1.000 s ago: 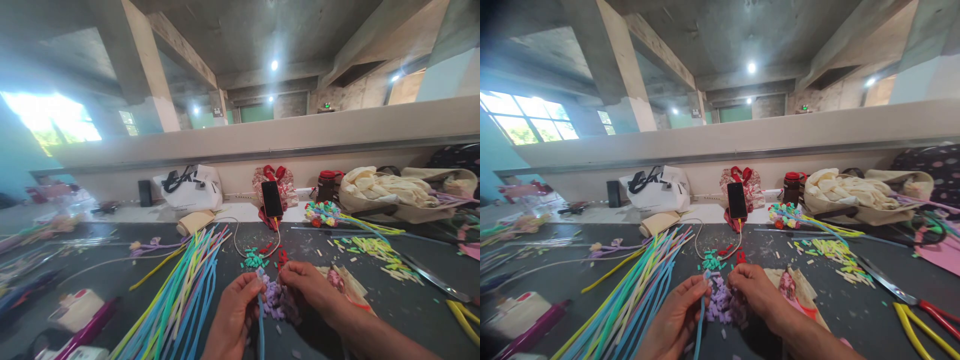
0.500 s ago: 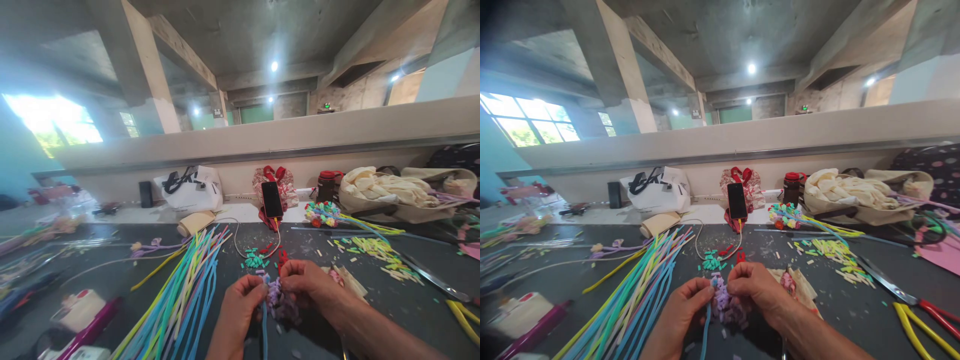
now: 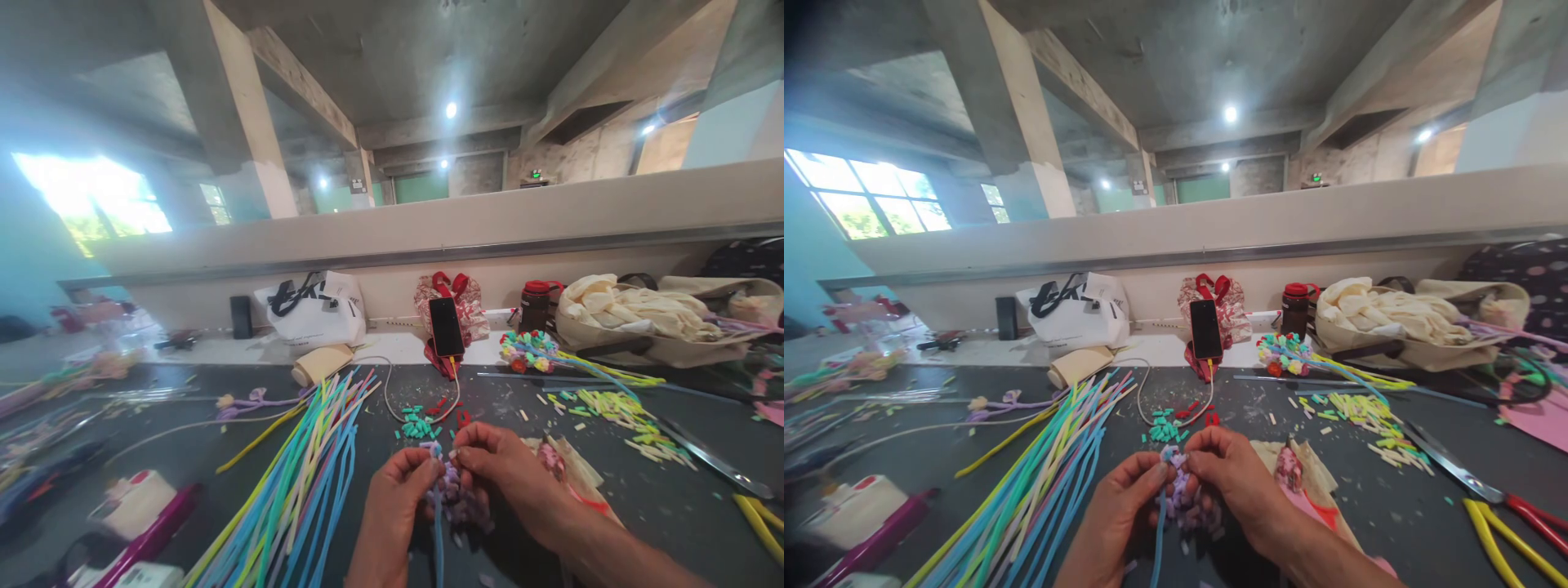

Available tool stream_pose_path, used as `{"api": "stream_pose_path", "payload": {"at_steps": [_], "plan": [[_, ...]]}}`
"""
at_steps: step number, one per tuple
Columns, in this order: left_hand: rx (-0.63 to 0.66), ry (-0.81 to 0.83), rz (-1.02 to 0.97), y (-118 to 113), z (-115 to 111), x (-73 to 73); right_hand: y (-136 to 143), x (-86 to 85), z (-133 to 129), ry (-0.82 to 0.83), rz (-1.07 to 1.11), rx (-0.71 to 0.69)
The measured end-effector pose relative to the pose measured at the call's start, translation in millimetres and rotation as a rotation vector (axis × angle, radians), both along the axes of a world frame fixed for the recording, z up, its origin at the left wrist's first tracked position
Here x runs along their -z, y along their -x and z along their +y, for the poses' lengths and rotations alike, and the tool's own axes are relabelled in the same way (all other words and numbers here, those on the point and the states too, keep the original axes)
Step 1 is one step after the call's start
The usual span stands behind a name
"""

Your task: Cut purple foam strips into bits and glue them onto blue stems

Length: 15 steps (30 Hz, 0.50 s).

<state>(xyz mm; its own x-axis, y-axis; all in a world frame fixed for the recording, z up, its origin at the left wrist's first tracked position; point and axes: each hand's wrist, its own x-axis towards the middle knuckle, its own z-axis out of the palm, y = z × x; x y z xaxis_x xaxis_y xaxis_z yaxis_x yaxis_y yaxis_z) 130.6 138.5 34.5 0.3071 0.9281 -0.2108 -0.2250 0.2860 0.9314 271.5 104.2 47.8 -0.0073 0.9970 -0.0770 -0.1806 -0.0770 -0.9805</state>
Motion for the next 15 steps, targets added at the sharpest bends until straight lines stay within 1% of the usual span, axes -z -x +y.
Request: {"api": "stream_pose_path", "payload": {"at_steps": [3, 7, 12, 15], "plan": [[-0.016, 0.002, -0.046, -4, -7, -3.2, 5, -0.2, -2, 0.007, -0.003, 0.015], [0.015, 0.037, -0.046, -5, -8, -5.5, 10, 1.4, -2, 0.007, -0.089, 0.071], [0.070, 0.095, 0.024, -3, 0, 1.9, 14, 0.3, -5, -0.011, -0.121, 0.065], [0.071, 0.073, 0.067, -2, 3, 5.8, 15, -0.9, -6, 0.005, -0.095, 0.042]]}}
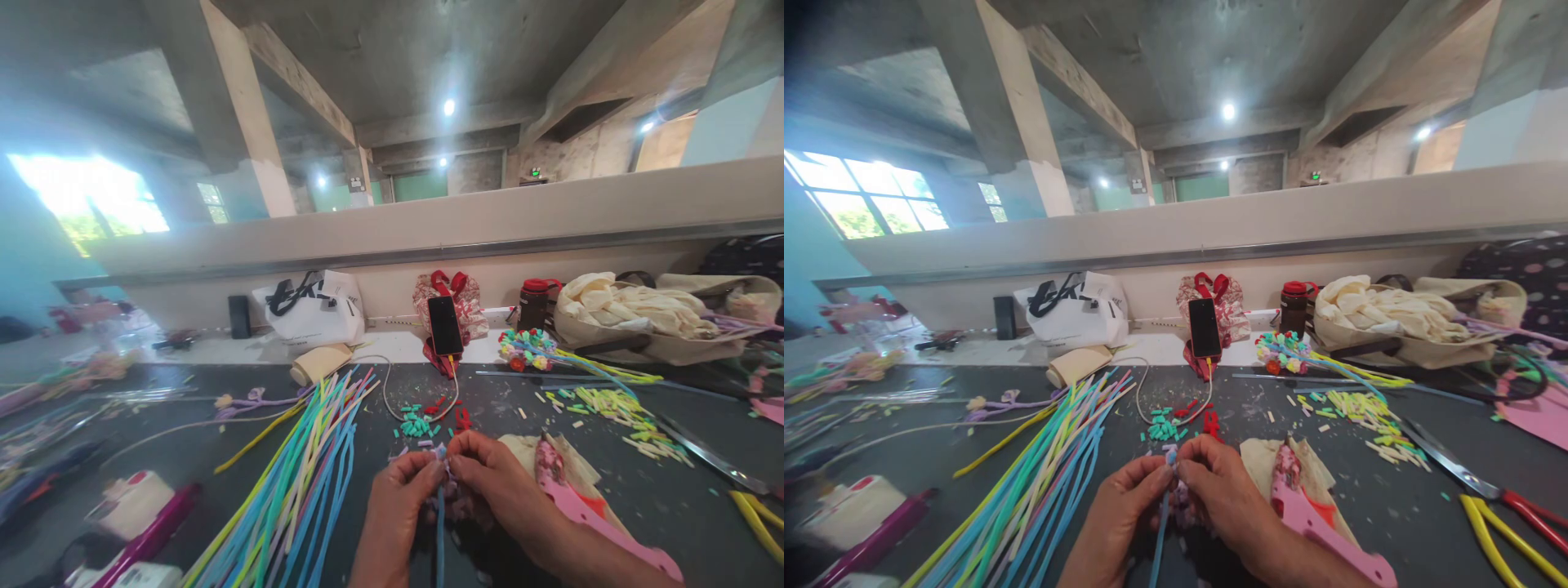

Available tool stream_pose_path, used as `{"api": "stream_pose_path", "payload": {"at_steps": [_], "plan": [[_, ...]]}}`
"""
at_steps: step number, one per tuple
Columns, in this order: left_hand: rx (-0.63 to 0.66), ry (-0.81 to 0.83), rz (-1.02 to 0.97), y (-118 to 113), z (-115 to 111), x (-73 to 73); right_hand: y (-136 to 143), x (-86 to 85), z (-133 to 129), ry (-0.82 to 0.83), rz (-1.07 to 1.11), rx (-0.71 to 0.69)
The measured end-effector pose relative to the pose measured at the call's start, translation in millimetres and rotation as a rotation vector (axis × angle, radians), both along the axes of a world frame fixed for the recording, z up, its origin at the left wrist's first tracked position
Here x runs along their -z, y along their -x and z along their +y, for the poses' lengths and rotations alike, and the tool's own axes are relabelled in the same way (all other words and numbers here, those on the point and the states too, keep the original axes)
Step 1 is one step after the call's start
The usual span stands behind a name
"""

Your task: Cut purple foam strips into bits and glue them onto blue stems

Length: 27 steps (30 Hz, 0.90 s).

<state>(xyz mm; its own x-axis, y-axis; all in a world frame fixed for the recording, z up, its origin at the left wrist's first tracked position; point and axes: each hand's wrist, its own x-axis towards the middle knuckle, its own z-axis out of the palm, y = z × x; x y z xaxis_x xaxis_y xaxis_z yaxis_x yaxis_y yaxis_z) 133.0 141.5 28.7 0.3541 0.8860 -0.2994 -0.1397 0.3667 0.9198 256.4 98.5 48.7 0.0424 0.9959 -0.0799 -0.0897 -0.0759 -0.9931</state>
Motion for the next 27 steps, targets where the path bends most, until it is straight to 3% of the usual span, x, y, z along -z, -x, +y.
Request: {"api": "stream_pose_path", "payload": {"at_steps": [9, 15, 23, 27], "plan": [[0.052, -0.223, 0.021, -1, -8, -13.0, -6, -0.8, 1, 0.074, 0.047, -0.042], [0.097, -0.330, 0.070, 1, -7, -5.8, -12, 2.3, 3, 0.096, 0.174, -0.214], [0.108, -0.394, 0.104, -1, -10, -8.0, -19, 12.2, 9, 0.156, 0.357, -0.316], [0.117, -0.278, 0.054, 0, -7, -2.0, -20, 8.3, 7, 0.148, 0.261, -0.301]]}}
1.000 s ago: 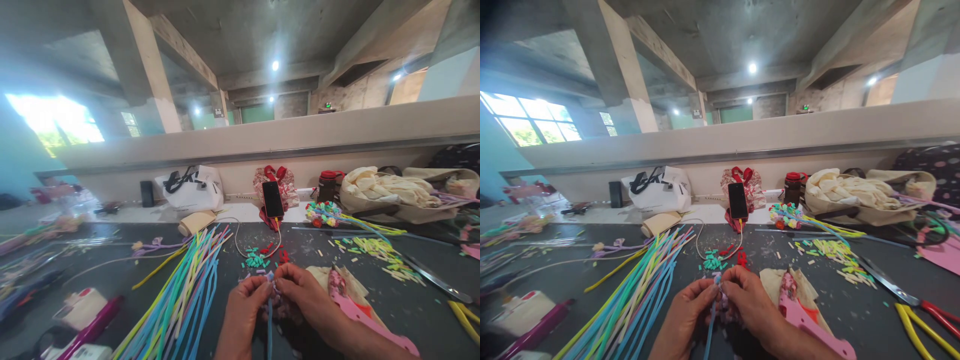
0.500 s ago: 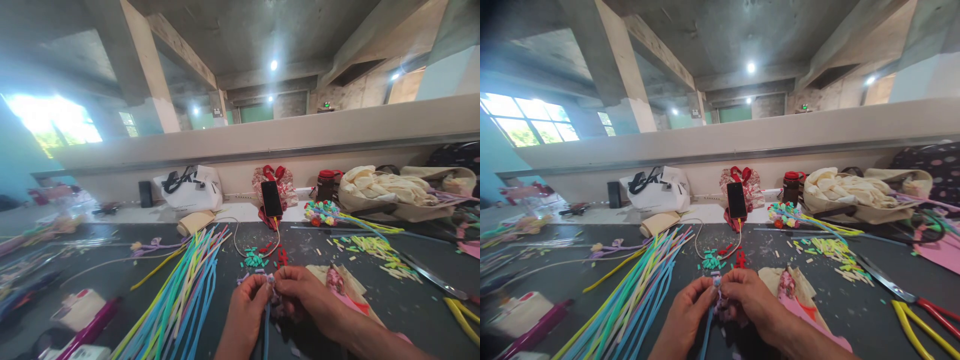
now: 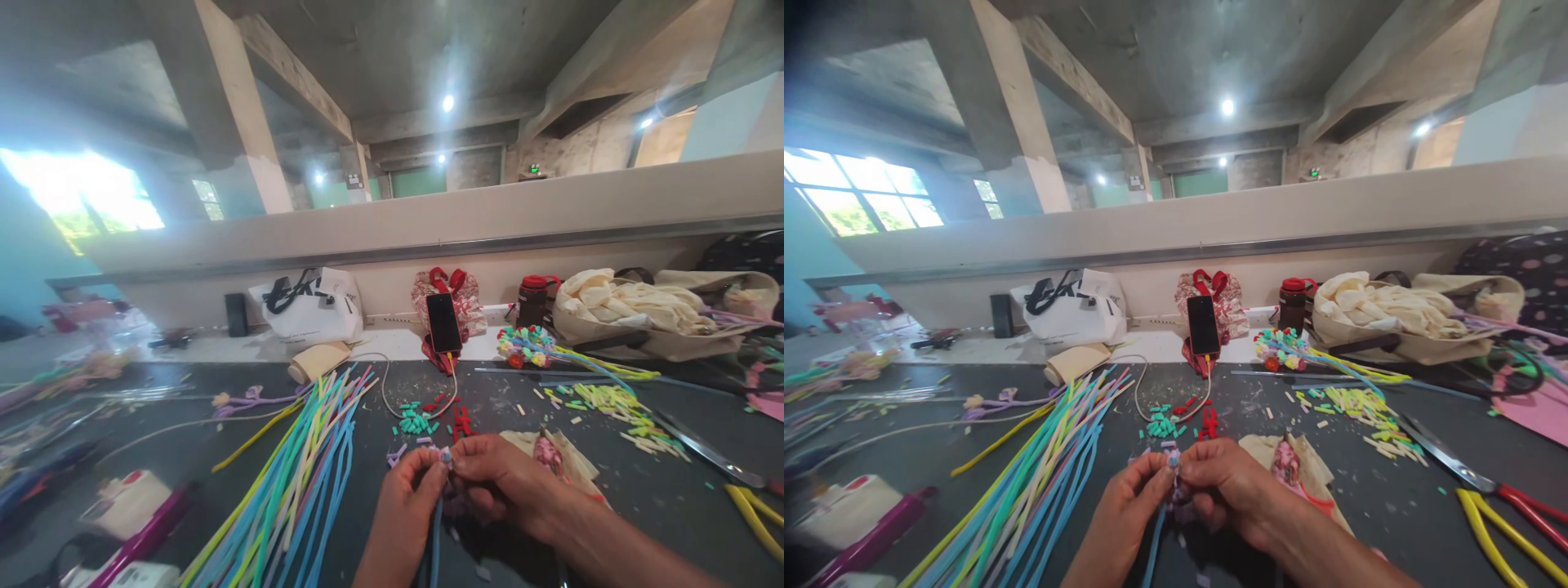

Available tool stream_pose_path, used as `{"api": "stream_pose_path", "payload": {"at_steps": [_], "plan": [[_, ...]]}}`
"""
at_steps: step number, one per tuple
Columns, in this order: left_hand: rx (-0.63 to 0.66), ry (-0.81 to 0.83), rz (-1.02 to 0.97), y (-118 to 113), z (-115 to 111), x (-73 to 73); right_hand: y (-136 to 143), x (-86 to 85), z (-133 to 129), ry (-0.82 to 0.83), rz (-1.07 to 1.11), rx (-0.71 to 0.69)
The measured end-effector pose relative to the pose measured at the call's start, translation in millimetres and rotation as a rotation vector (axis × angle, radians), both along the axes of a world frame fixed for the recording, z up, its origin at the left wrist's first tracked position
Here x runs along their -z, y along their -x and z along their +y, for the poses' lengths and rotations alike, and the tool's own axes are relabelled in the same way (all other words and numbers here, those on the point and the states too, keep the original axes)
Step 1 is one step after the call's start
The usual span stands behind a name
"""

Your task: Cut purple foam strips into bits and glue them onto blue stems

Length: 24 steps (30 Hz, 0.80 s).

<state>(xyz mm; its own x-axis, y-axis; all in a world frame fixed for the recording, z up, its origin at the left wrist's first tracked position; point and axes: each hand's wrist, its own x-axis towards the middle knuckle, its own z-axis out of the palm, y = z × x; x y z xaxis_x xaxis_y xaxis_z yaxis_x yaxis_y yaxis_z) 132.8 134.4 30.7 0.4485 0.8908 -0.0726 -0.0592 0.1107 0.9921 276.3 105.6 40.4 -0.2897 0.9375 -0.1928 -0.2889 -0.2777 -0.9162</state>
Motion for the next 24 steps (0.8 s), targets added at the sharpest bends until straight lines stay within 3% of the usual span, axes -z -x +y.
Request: {"api": "stream_pose_path", "payload": {"at_steps": [4, 7, 16, 19, 24], "plan": [[0.043, 0.239, -0.102, 0, 8, 12.2, 3, -6.7, -2, -0.088, -0.176, 0.096], [0.062, 0.321, -0.201, 0, 10, 18.5, 6, -9.1, -2, -0.112, -0.229, 0.147], [0.161, 0.286, -0.251, -2, 9, 17.6, 6, -0.8, 1, -0.235, -0.381, 0.273], [0.080, 0.229, -0.161, 0, 11, 14.5, -5, -12.1, 3, -0.302, -0.461, 0.322], [0.016, 0.173, -0.054, 3, 10, 9.7, -33, -48.6, -4, -0.287, -0.575, 0.310]]}}
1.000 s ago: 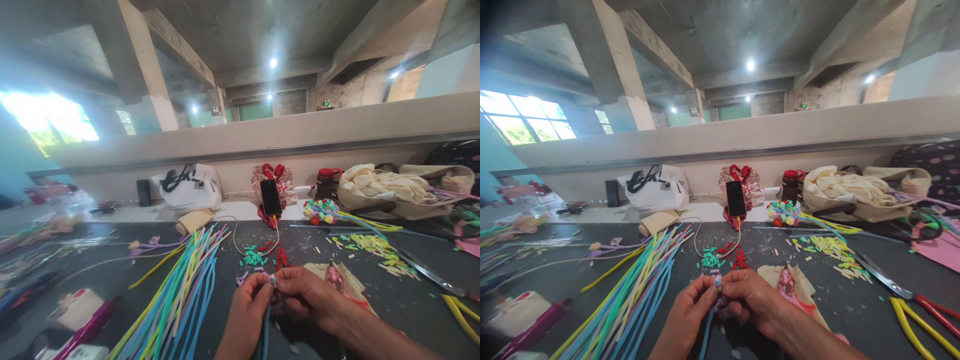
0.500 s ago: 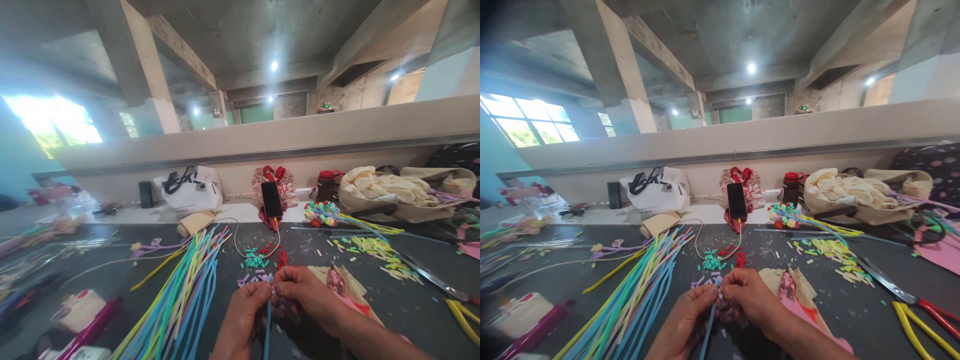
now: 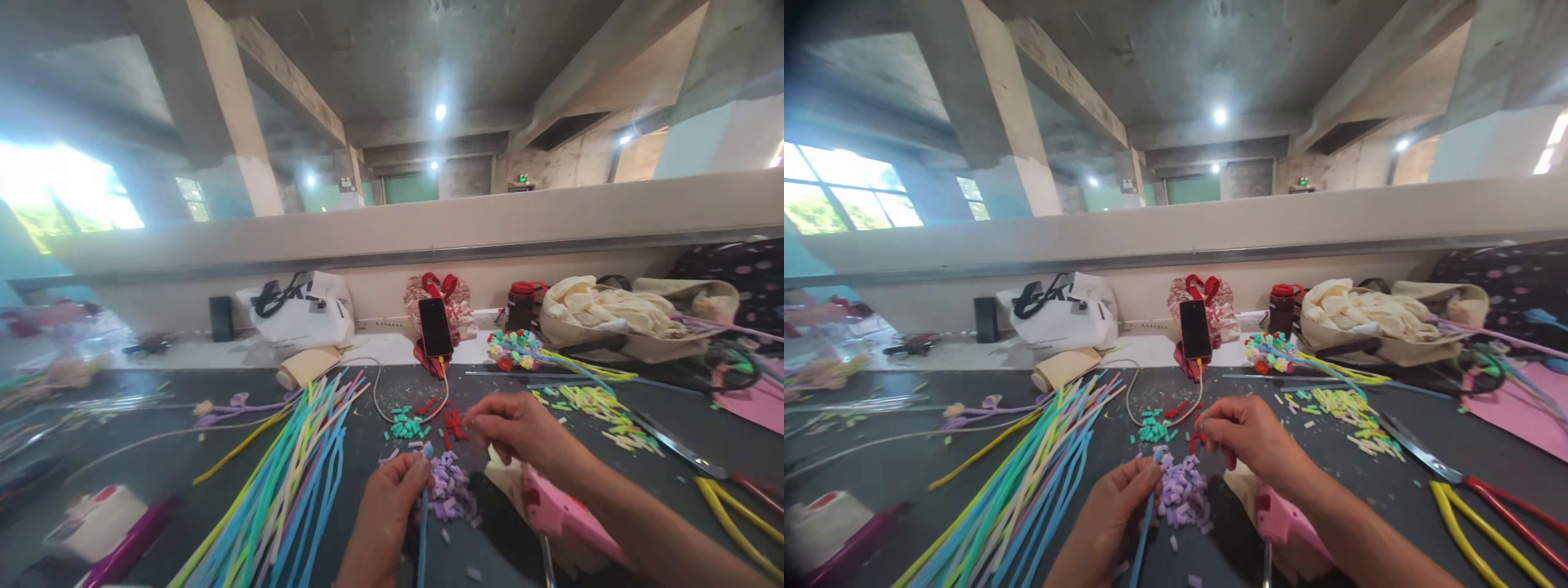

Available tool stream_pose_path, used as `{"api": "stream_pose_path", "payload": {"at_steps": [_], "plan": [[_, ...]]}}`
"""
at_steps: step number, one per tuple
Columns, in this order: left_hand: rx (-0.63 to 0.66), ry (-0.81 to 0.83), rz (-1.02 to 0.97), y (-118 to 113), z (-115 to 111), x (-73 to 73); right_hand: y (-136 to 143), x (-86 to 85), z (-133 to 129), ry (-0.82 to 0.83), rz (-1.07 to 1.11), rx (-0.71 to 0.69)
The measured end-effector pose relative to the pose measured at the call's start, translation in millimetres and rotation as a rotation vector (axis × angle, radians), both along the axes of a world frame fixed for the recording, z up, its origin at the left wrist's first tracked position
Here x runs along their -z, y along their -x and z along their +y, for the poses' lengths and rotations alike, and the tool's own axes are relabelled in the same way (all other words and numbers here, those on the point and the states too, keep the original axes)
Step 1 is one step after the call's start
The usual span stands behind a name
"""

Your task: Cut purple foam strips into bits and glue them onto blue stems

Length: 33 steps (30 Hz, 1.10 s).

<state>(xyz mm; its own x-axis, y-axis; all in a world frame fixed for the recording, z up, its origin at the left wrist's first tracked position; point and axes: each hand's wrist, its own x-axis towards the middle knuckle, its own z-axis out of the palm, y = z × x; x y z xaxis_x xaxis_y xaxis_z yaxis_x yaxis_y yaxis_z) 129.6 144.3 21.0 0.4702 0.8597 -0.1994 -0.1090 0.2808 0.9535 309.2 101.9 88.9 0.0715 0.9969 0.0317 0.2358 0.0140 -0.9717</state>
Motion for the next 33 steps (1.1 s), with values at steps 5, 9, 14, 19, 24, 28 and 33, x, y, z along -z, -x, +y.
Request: {"api": "stream_pose_path", "payload": {"at_steps": [5, 9, 14, 19, 24, 28, 33], "plan": [[-0.012, 0.037, 0.004, 0, -2, -3.4, -35, -8.3, -24, 0.078, -0.260, 0.044], [-0.011, 0.057, -0.011, 0, -4, -9.0, -56, 11.1, -64, 0.043, -0.731, 0.185], [-0.017, 0.032, 0.056, 0, -12, -18.2, -57, 37.2, -106, 0.088, -1.041, 0.144], [0.119, -0.070, 0.142, -23, -25, -24.2, -53, 45.3, -105, 0.057, -1.099, 0.128], [0.245, -0.169, 0.290, -69, -35, -27.6, -57, 52.8, -105, 0.019, -1.093, 0.138], [0.178, -0.279, 0.431, -87, -32, -20.1, -61, 58.8, -110, -0.038, -1.070, 0.162], [0.163, -0.327, 0.475, -86, -28, -13.5, -75, 37.9, -125, -0.053, -0.748, 0.215]]}}
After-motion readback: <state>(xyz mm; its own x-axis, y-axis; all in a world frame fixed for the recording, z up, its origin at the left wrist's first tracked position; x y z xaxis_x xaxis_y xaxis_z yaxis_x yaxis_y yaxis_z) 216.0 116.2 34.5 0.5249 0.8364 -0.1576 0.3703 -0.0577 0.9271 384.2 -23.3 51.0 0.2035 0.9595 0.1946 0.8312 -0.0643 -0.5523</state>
